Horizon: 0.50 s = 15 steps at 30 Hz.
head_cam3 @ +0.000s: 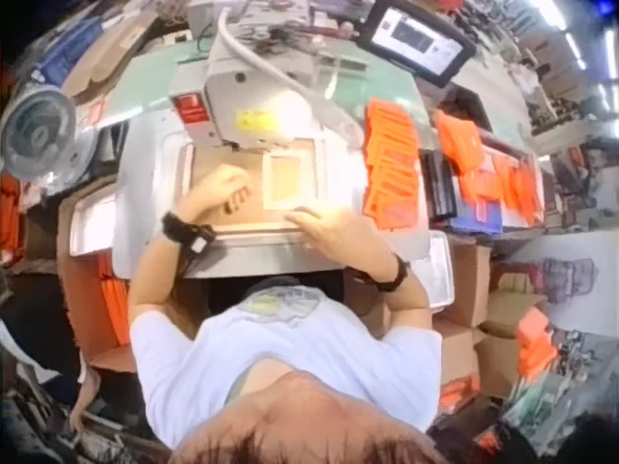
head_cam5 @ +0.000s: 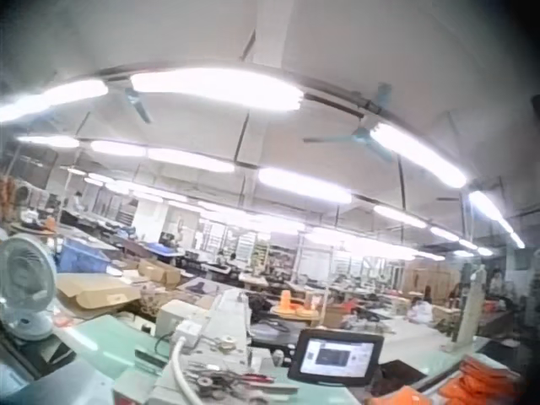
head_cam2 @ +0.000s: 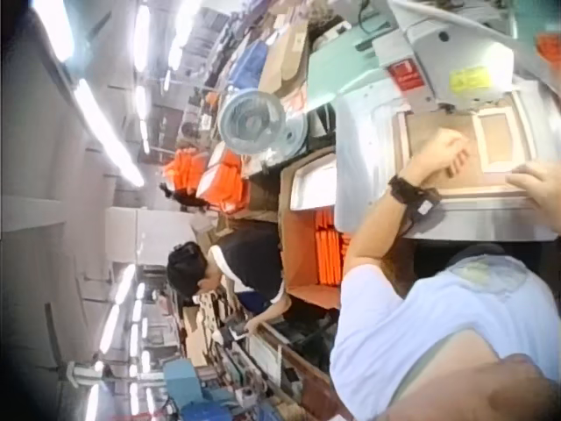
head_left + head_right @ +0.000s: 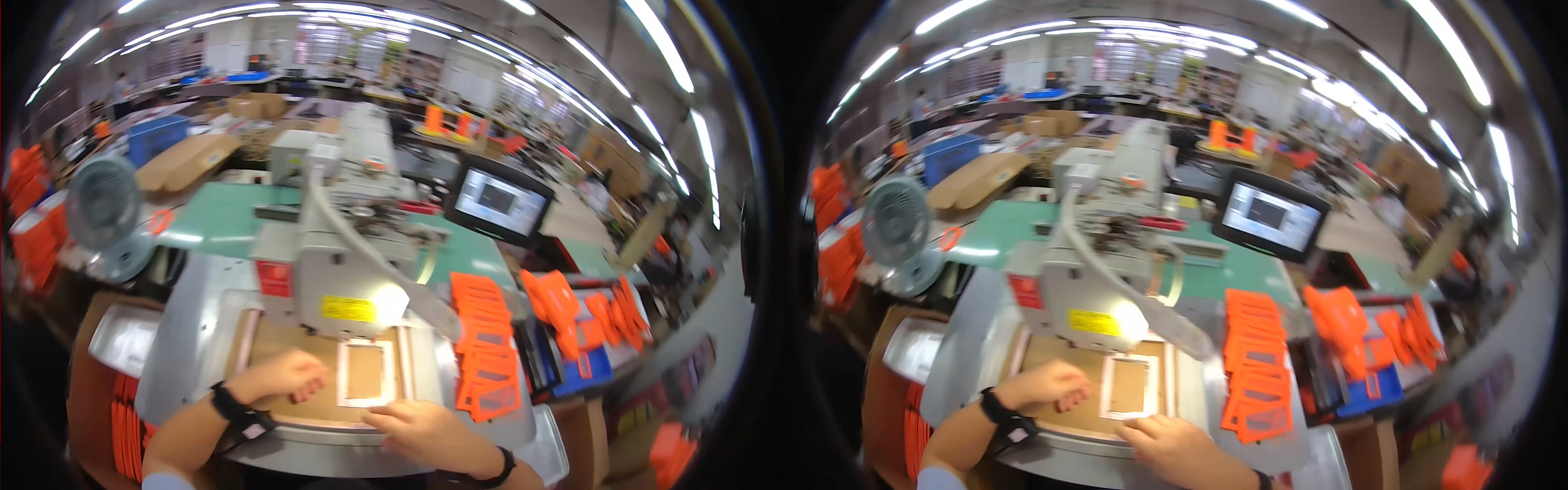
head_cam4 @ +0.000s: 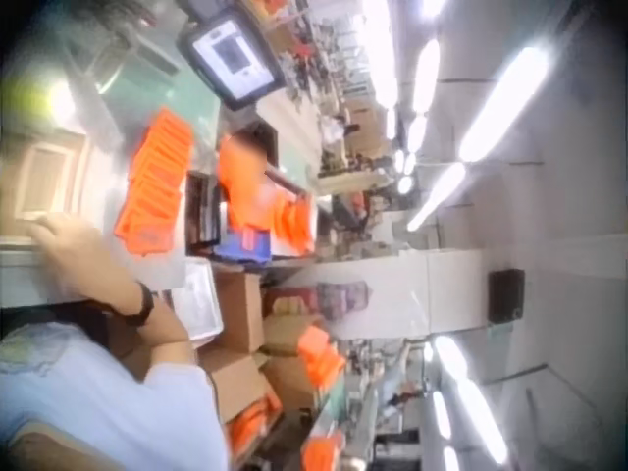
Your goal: Operator uses an automated industrial sewing machine to stitch components of orange pouches, trimming excess thread with scissors.
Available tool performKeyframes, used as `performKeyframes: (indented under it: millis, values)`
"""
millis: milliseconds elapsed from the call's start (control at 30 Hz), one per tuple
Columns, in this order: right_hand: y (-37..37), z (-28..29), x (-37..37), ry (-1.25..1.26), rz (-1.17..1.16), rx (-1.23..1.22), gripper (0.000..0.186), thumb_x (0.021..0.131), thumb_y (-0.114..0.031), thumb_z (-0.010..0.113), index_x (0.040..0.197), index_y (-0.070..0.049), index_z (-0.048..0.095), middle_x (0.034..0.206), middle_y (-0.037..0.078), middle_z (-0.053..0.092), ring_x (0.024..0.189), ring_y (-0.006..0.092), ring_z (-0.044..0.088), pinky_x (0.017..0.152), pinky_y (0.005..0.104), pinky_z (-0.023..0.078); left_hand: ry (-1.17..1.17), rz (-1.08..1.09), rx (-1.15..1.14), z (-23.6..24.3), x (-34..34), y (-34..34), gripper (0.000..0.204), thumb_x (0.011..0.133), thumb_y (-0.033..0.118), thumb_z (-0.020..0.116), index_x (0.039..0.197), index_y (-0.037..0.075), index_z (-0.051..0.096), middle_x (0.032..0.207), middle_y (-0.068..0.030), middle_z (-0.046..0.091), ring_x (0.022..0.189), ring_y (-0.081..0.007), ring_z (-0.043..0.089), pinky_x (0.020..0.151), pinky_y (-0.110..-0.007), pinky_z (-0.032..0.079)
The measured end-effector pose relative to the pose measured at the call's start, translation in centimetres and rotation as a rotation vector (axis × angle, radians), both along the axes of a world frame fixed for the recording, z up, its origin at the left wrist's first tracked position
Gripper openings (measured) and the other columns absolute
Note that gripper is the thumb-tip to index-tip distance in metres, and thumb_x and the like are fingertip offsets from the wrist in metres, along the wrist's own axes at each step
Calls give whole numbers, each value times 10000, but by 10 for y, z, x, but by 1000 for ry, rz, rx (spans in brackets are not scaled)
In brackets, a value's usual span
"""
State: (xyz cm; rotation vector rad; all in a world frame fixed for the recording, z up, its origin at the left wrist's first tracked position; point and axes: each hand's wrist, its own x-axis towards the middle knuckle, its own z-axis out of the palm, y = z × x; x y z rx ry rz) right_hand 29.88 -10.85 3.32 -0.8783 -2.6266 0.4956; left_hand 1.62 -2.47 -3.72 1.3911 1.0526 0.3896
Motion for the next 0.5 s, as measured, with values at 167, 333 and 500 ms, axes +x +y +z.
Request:
performKeyframes:
  millis: [167, 333, 500]
  values:
    - [-22, -12, 116, -29, -867, -10, 393, 766, -197, 766, 1094, -23, 638, 1017, 138, 649, 936, 310, 628, 781, 385, 506, -404, 453, -192, -3, -23, -4, 271, 1014, 182, 499, 984, -57, 624, 805, -116, 652, 658, -195, 660, 590, -287, 557]
    - [-43, -44, 162, 59, -1314, 52, 447, 737, -231, 790, 1077, 2, 616, 947, 142, 616, 887, 322, 611, 755, 385, 493, -709, 552, -287, -21, -40, 8, 259, 1003, 167, 499, 1019, -59, 624, 833, -141, 670, 739, -248, 691, 643, -322, 580]
    - [-43, -63, 146, 91, -1312, 99, 461, 712, -211, 806, 1074, -1, 611, 976, 109, 590, 854, 298, 597, 734, 400, 477, -847, 686, -387, -16, -34, 9, 277, 993, 157, 504, 1124, -80, 562, 1078, -225, 652, 1004, -358, 661, 918, -437, 557]
